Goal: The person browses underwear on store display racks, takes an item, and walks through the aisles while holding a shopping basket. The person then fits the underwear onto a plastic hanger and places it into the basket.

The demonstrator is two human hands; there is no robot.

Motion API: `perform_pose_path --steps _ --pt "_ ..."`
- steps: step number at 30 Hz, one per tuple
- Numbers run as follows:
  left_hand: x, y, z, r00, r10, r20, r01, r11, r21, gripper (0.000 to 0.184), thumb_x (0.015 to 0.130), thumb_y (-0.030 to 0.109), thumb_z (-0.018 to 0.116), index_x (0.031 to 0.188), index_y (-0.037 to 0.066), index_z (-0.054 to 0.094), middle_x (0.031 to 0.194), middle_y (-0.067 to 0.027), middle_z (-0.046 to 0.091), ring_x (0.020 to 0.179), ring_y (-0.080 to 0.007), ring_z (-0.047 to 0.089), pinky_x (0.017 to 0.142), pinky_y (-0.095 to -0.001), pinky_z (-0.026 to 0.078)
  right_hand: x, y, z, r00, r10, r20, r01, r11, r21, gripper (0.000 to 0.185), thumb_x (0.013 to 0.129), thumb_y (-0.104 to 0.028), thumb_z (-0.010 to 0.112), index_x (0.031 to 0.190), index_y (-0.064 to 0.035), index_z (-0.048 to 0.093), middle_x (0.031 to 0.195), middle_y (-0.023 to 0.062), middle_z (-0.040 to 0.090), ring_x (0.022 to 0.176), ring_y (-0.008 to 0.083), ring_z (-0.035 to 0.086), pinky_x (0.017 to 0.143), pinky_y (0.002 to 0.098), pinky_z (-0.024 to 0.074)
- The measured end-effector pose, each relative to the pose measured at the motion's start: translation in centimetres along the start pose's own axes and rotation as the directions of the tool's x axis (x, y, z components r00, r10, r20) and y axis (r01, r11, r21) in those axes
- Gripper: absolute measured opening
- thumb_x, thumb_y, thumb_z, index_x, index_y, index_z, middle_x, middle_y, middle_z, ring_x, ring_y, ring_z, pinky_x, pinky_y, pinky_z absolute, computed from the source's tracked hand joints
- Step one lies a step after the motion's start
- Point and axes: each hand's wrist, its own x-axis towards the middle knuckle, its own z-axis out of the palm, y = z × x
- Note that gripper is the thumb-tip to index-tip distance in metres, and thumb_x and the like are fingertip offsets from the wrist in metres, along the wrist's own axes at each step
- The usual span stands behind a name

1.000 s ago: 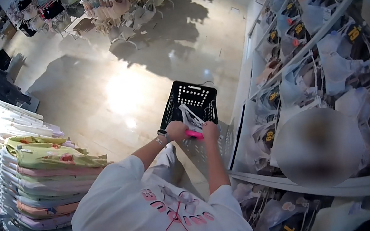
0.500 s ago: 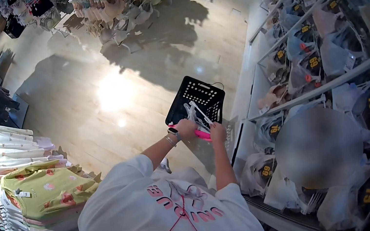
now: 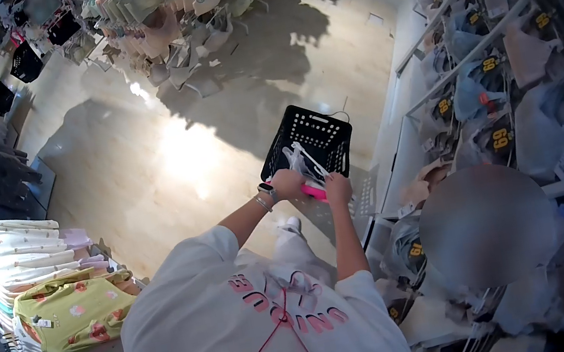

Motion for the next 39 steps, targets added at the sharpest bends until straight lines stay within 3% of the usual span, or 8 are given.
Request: perform_pose_path --steps 3,6,14,21,24,28,32,39 --pt "4.0 -0.6 -2.3 1.000 -0.010 -0.025 0.010 1.000 0.007 0.030 0.067 0.041 0.065 0.072 0.012 0.070 0.069 -0.0136 0.065 0.066 -0.0305 0.064 0.062 -0.0406 0.051 5.2 -0.3 -0.8 0.997 -0.055 0.048 0.058 0.997 -0.049 0.023 0.083 -0.030 0.059 0.087 -0.0093 0.069 0.082 0.0154 0.066 0.080 0.0375 0.062 0.069 0.0466 0.0480" --pt "8.2 -1.4 -4.0 0.994 -0.097 -0.048 0.097 0.995 0.002 0.030 0.067 0.041 0.065 0.071 0.012 0.070 0.070 -0.0128 0.065 0.067 -0.0304 0.064 0.062 -0.0406 0.051 10.1 -1.2 -1.5 0.999 -0.035 0.036 0.036 0.999 -0.024 0.023 0.083 -0.030 0.060 0.086 -0.0087 0.068 0.083 0.0163 0.066 0.079 0.0384 0.062 0.070 0.0468 0.0479" --pt "18.6 -6.2 -6.3 0.993 -0.113 -0.026 0.113 0.994 -0.005 0.034 0.066 0.046 0.068 0.071 0.012 0.070 0.068 -0.0121 0.065 0.068 -0.0305 0.064 0.064 -0.0394 0.051 21.1 -3.3 -2.5 0.999 -0.034 0.042 0.035 0.999 -0.031 0.022 0.083 -0.027 0.060 0.085 -0.0074 0.068 0.084 0.0159 0.065 0.083 0.0361 0.062 0.070 0.0440 0.0482" --pt "27.7 -11.5 -8.1 0.991 0.063 -0.115 -0.061 0.998 0.022 0.036 0.068 0.048 0.066 0.065 0.013 0.067 0.063 -0.0114 0.062 0.062 -0.0308 0.063 0.057 -0.0408 0.049 30.1 -4.8 -2.7 0.999 0.017 0.033 -0.015 0.998 -0.055 0.023 0.083 -0.031 0.060 0.087 -0.0105 0.069 0.083 0.0150 0.065 0.080 0.0346 0.063 0.068 0.0446 0.0480" --pt "30.7 -12.9 -8.8 0.991 0.056 -0.118 -0.055 0.998 0.014 0.034 0.068 0.046 0.066 0.065 0.012 0.067 0.062 -0.0114 0.062 0.062 -0.0309 0.063 0.056 -0.0410 0.049 33.7 -5.0 -2.1 1.000 0.009 -0.025 -0.010 0.998 -0.055 0.022 0.083 -0.030 0.059 0.087 -0.0105 0.070 0.082 0.0152 0.066 0.079 0.0347 0.063 0.068 0.0435 0.0477" --pt "34.0 -14.3 -10.4 0.993 0.061 -0.104 -0.066 0.997 -0.046 0.027 0.068 0.037 0.065 0.064 0.011 0.066 0.063 -0.0130 0.062 0.061 -0.0318 0.063 0.056 -0.0414 0.049 37.4 -6.6 -3.1 0.991 0.121 0.050 -0.118 0.992 -0.051 0.020 0.082 -0.027 0.059 0.089 -0.0113 0.070 0.084 0.0148 0.066 0.079 0.0353 0.063 0.068 0.0432 0.0485" --pt "37.6 -15.5 -12.1 0.994 0.085 -0.073 -0.090 0.993 -0.073 0.019 0.066 0.025 0.064 0.068 0.006 0.066 0.068 -0.0138 0.064 0.065 -0.0303 0.065 0.057 -0.0408 0.051 40.8 -6.8 -3.3 0.994 0.096 -0.050 -0.096 0.995 -0.011 0.019 0.082 -0.026 0.060 0.087 -0.0103 0.070 0.081 0.0157 0.066 0.078 0.0356 0.063 0.067 0.0436 0.0483" --pt "42.5 -17.6 -13.9 0.986 0.138 -0.097 -0.143 0.989 -0.045 0.027 0.069 0.037 0.065 0.065 0.010 0.067 0.063 -0.0123 0.063 0.062 -0.0313 0.064 0.056 -0.0409 0.050 45.8 -8.3 -4.4 0.988 0.151 -0.009 -0.151 0.988 -0.014 0.020 0.082 -0.026 0.059 0.086 -0.0090 0.068 0.080 0.0162 0.065 0.078 0.0352 0.063 0.068 0.0425 0.0482"
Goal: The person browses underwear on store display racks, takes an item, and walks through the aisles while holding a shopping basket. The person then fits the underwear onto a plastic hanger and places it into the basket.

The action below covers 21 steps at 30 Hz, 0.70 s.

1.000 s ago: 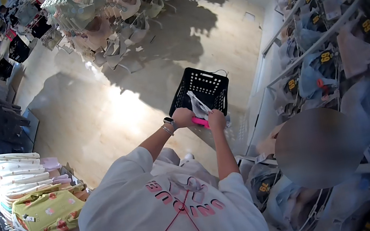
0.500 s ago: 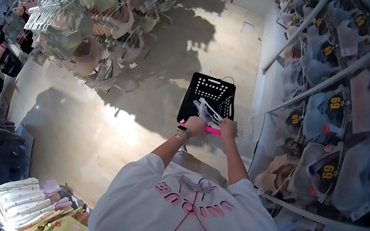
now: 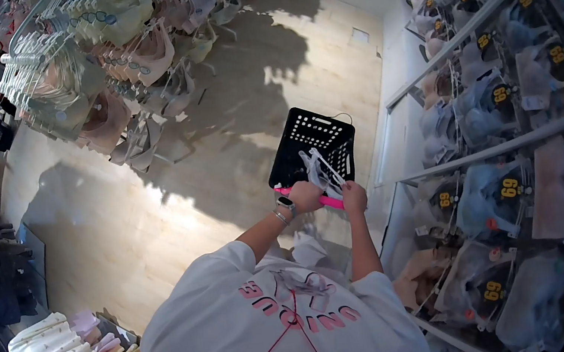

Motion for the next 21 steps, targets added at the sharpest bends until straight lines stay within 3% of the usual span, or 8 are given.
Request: perform_pose_path --steps 12,15,21 --pt "12.8 -4.5 -3.6 0.998 -0.056 0.015 0.056 0.998 0.028 0.034 0.067 0.047 0.067 0.071 0.013 0.068 0.068 -0.0123 0.064 0.068 -0.0305 0.065 0.061 -0.0407 0.051 14.5 -1.8 -0.8 0.986 -0.127 -0.106 0.129 0.992 0.012 0.024 0.080 -0.028 0.063 0.085 -0.0058 0.068 0.082 0.0161 0.066 0.079 0.0351 0.063 0.071 0.0443 0.0489" --pt "16.8 -5.2 -5.3 0.995 -0.100 0.031 0.097 0.992 0.079 0.037 0.066 0.050 0.067 0.072 0.014 0.069 0.069 -0.0108 0.065 0.068 -0.0300 0.065 0.062 -0.0406 0.051 18.7 -3.1 -2.0 0.995 -0.097 -0.003 0.097 0.995 -0.005 0.024 0.080 -0.030 0.063 0.086 -0.0075 0.070 0.084 0.0167 0.066 0.081 0.0358 0.063 0.072 0.0427 0.0494" --pt "24.2 -7.1 -5.8 0.971 -0.232 0.064 0.222 0.967 0.125 0.035 0.064 0.046 0.069 0.072 0.013 0.069 0.072 -0.0113 0.066 0.071 -0.0294 0.065 0.065 -0.0400 0.052 26.8 -3.7 -2.9 0.986 -0.169 0.001 0.169 0.985 0.032 0.024 0.081 -0.029 0.062 0.079 -0.0054 0.068 0.079 0.0167 0.066 0.079 0.0368 0.063 0.072 0.0449 0.0486"
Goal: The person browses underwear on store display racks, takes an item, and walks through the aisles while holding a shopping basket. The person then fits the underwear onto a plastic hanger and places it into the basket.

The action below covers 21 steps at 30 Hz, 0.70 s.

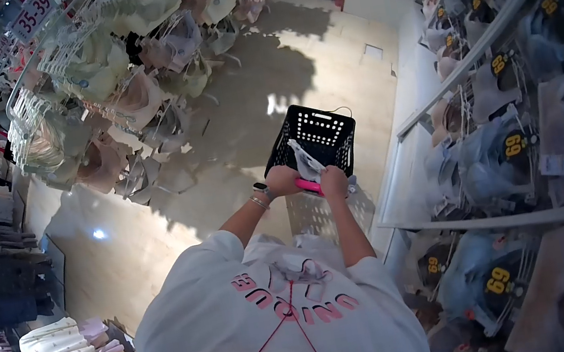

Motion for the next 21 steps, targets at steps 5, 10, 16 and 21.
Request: perform_pose_path --steps 5,10,16,21 --pt "5.6 -1.2 -1.0 1.000 0.005 -0.015 -0.005 1.000 -0.009 0.038 0.065 0.050 0.068 0.071 0.013 0.069 0.067 -0.0113 0.064 0.067 -0.0298 0.064 0.062 -0.0402 0.051 5.8 0.4 0.1 1.000 -0.004 0.008 0.004 1.000 0.027 0.023 0.081 -0.027 0.060 0.080 -0.0059 0.069 0.080 0.0182 0.065 0.079 0.0369 0.063 0.071 0.0452 0.0495" --pt "11.6 -2.9 -2.0 0.999 0.000 -0.055 -0.001 1.000 -0.011 0.029 0.065 0.045 0.066 0.065 0.016 0.067 0.063 -0.0093 0.063 0.060 -0.0299 0.062 0.056 -0.0416 0.048 12.2 -0.1 -0.5 0.997 0.006 0.071 -0.004 0.999 -0.032 0.023 0.082 -0.026 0.057 0.082 -0.0060 0.067 0.084 0.0174 0.066 0.082 0.0357 0.064 0.074 0.0458 0.0511" --pt "19.6 -5.5 -4.9 0.997 0.052 -0.054 -0.054 0.998 -0.024 0.037 0.064 0.050 0.067 0.067 0.013 0.068 0.062 -0.0116 0.062 0.063 -0.0310 0.063 0.058 -0.0414 0.049 20.4 -1.1 -0.9 1.000 0.008 0.005 -0.008 0.999 0.036 0.022 0.081 -0.027 0.060 0.080 -0.0069 0.069 0.080 0.0183 0.065 0.078 0.0370 0.063 0.070 0.0469 0.0491" --pt "25.3 -7.7 -6.4 0.992 0.091 -0.082 -0.097 0.993 -0.066 0.032 0.065 0.046 0.067 0.067 0.014 0.068 0.061 -0.0112 0.061 0.061 -0.0309 0.062 0.057 -0.0422 0.048 27.0 -2.4 -1.7 0.999 0.029 0.025 -0.029 1.000 -0.006 0.023 0.080 -0.029 0.062 0.080 -0.0073 0.068 0.080 0.0178 0.065 0.078 0.0374 0.062 0.069 0.0456 0.0487"
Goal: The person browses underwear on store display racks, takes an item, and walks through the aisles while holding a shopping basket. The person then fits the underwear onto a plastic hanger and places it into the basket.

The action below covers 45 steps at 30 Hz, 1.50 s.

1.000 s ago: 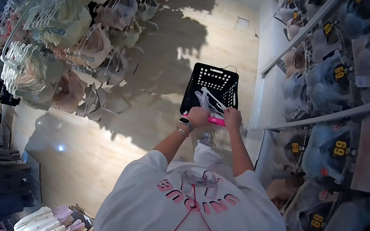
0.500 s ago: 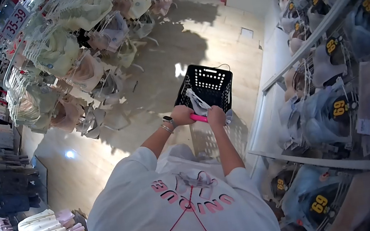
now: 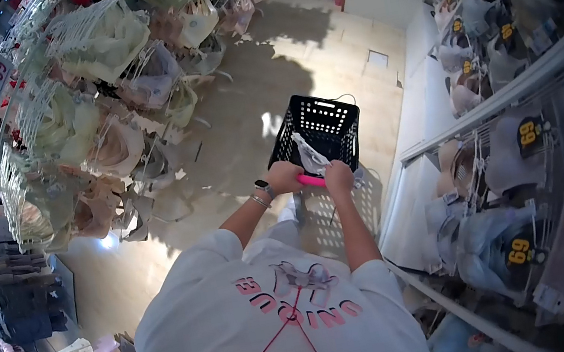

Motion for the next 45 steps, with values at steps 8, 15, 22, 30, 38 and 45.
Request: perform_pose_path --steps 8,15,22,30,38,45 --pt "9.0 -3.2 -2.9 0.994 0.108 -0.022 -0.109 0.990 -0.093 0.037 0.068 0.051 0.068 0.072 0.014 0.068 0.059 -0.0110 0.060 0.056 -0.0306 0.061 0.051 -0.0411 0.046 9.6 -1.5 -1.3 0.992 0.114 0.058 -0.111 0.993 -0.049 0.025 0.079 -0.033 0.063 0.087 -0.0109 0.070 0.083 0.0144 0.066 0.079 0.0349 0.063 0.069 0.0437 0.0489" --pt "16.2 -5.8 -5.2 0.998 0.049 -0.040 -0.056 0.980 -0.189 0.056 0.065 0.066 0.066 0.073 0.011 0.067 0.061 -0.0105 0.060 0.059 -0.0279 0.061 0.055 -0.0378 0.046 17.8 -3.1 -2.2 0.989 0.132 0.072 -0.129 0.991 -0.040 0.024 0.079 -0.032 0.062 0.086 -0.0107 0.070 0.082 0.0152 0.066 0.078 0.0355 0.064 0.069 0.0446 0.0489" --pt "24.0 -7.8 -9.0 0.938 -0.289 -0.192 0.048 0.658 -0.751 0.019 0.078 0.017 0.074 0.086 0.002 0.066 0.083 -0.0044 0.062 0.080 -0.0112 0.061 0.066 -0.0265 0.049 25.0 -4.8 -3.2 0.989 0.108 0.103 -0.105 0.994 -0.033 0.024 0.081 -0.029 0.058 0.085 -0.0081 0.069 0.085 0.0172 0.066 0.081 0.0364 0.064 0.071 0.0460 0.0498" --pt "25.5 5.2 -35.3 0.334 -0.031 -0.942 -0.580 0.782 -0.231 0.018 0.074 0.001 0.067 0.092 0.000 0.062 0.093 -0.0110 0.058 0.083 -0.0194 0.055 0.074 -0.0287 0.044 34.2 -4.8 -4.4 0.990 -0.037 0.136 0.035 0.999 0.020 0.024 0.082 -0.025 0.055 0.083 -0.0052 0.068 0.085 0.0191 0.066 0.082 0.0378 0.064 0.073 0.0478 0.0500" --pt "23.6 21.3 -43.1 -0.650 0.412 -0.638 -0.398 0.531 0.748 0.012 0.085 0.021 0.060 0.090 0.010 0.062 0.092 -0.0044 0.061 0.092 -0.0182 0.055 0.084 -0.0339 0.040 42.3 -5.7 -5.0 0.977 -0.119 0.177 0.123 0.992 -0.013 0.025 0.081 -0.023 0.053 0.082 -0.0032 0.069 0.085 0.0209 0.067 0.081 0.0377 0.066 0.074 0.0468 0.0523" --pt "24.2 25.0 -42.1 -0.517 0.458 -0.723 -0.339 0.666 0.664 0.020 0.090 0.014 0.050 0.102 0.001 0.059 0.098 -0.0102 0.060 0.095 -0.0229 0.054 0.085 -0.0363 0.041 46.8 -5.7 -5.0 0.973 -0.159 0.166 0.162 0.987 -0.004 0.024 0.082 -0.022 0.053 0.084 -0.0045 0.069 0.085 0.0205 0.067 0.081 0.0380 0.065 0.073 0.0465 0.0524"
